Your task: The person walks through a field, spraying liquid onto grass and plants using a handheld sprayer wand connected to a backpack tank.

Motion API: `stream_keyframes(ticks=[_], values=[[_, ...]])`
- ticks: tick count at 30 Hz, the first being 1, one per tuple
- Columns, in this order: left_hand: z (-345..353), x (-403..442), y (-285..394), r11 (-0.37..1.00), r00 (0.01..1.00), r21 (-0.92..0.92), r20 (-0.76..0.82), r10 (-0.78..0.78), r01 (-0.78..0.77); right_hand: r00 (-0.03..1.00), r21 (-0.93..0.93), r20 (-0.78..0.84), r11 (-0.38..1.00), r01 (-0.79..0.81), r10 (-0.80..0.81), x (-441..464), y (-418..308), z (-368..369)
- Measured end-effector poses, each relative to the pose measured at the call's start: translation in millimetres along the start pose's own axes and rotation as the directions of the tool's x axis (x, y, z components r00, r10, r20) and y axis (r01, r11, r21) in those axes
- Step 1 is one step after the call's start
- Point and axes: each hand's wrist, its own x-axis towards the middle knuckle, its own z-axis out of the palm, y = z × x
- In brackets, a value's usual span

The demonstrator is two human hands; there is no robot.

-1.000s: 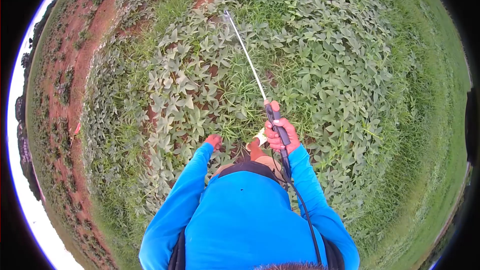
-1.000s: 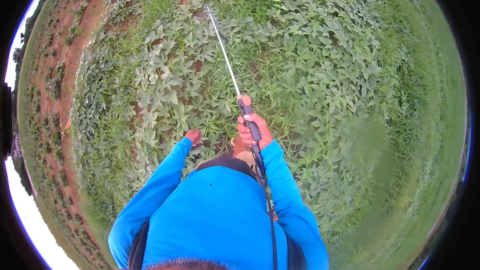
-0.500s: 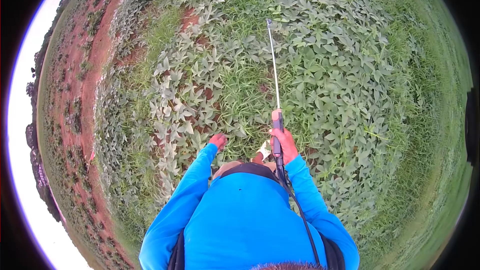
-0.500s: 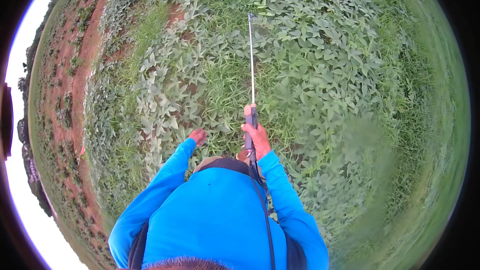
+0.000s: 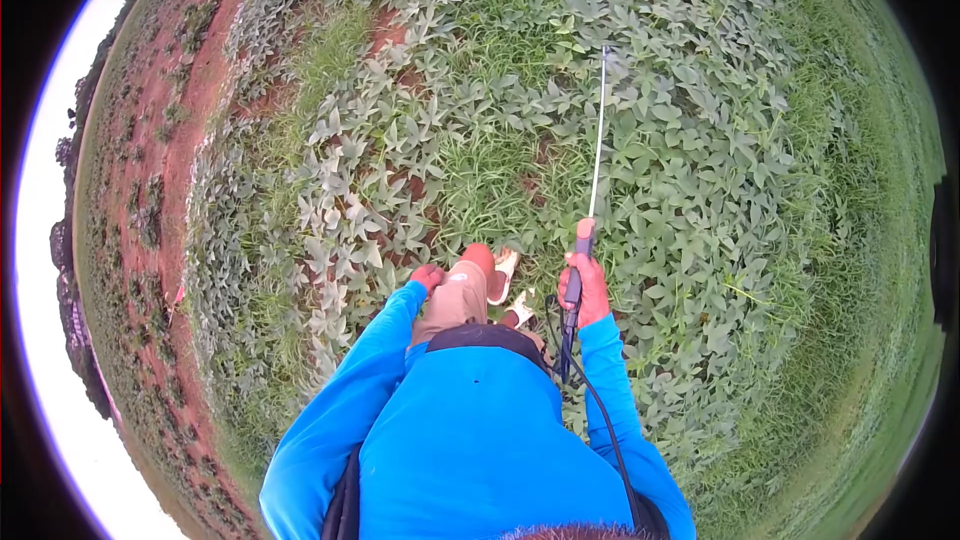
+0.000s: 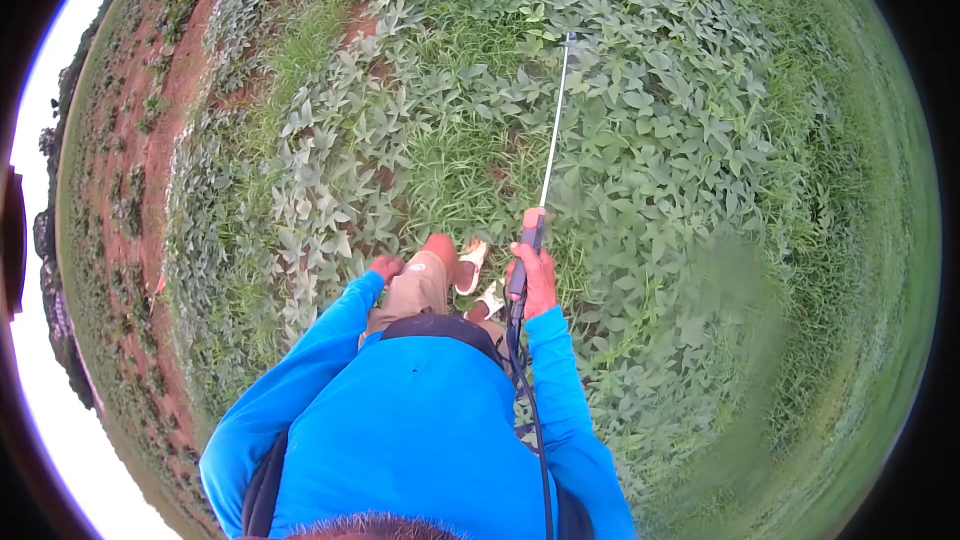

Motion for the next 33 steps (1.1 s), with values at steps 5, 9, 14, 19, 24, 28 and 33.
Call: stream_keyframes(ticks=[5,9,14,19,24,28,33], values=[[-2.1,19.2,29.8,0.984,0.980,-0.009,0.085,-0.179,0.181,0.912,0.157,0.273,0.921,-0.356,0.306,27.9,-8.2,18.2],[-8.7,46.7,60.1,0.984,0.981,-0.025,0.086,-0.171,0.174,0.762,0.083,0.477,0.841,-0.534,0.437,56.9,-25.0,42.6],[-12.0,102.6,93.6,0.979,0.982,-0.095,0.071,-0.176,0.182,0.604,-0.012,0.584,0.750,-0.661,0.542,99.6,-56.3,88.6],[-19.6,159.0,106.8,0.986,0.997,-0.162,0.078,-0.029,0.042,0.491,-0.091,0.661,0.710,-0.698,0.567,148.6,-90.4,141.9],[-53.1,185.4,154.4,0.984,0.993,-0.143,0.068,-0.095,0.104,0.551,-0.138,0.610,0.762,-0.633,0.569,179.7,-118.2,182.2],[-71.8,209.9,151.2,0.969,0.996,-0.230,0.031,-0.085,0.089,0.681,-0.218,0.457,0.814,-0.539,0.573,184.2,-145.0,193.9],[-78.9,229.4,156.6,0.959,0.981,-0.208,0.036,-0.189,0.193,0.799,-0.191,0.289,0.850,-0.491,0.527,175.3,-170.8,181.8]])
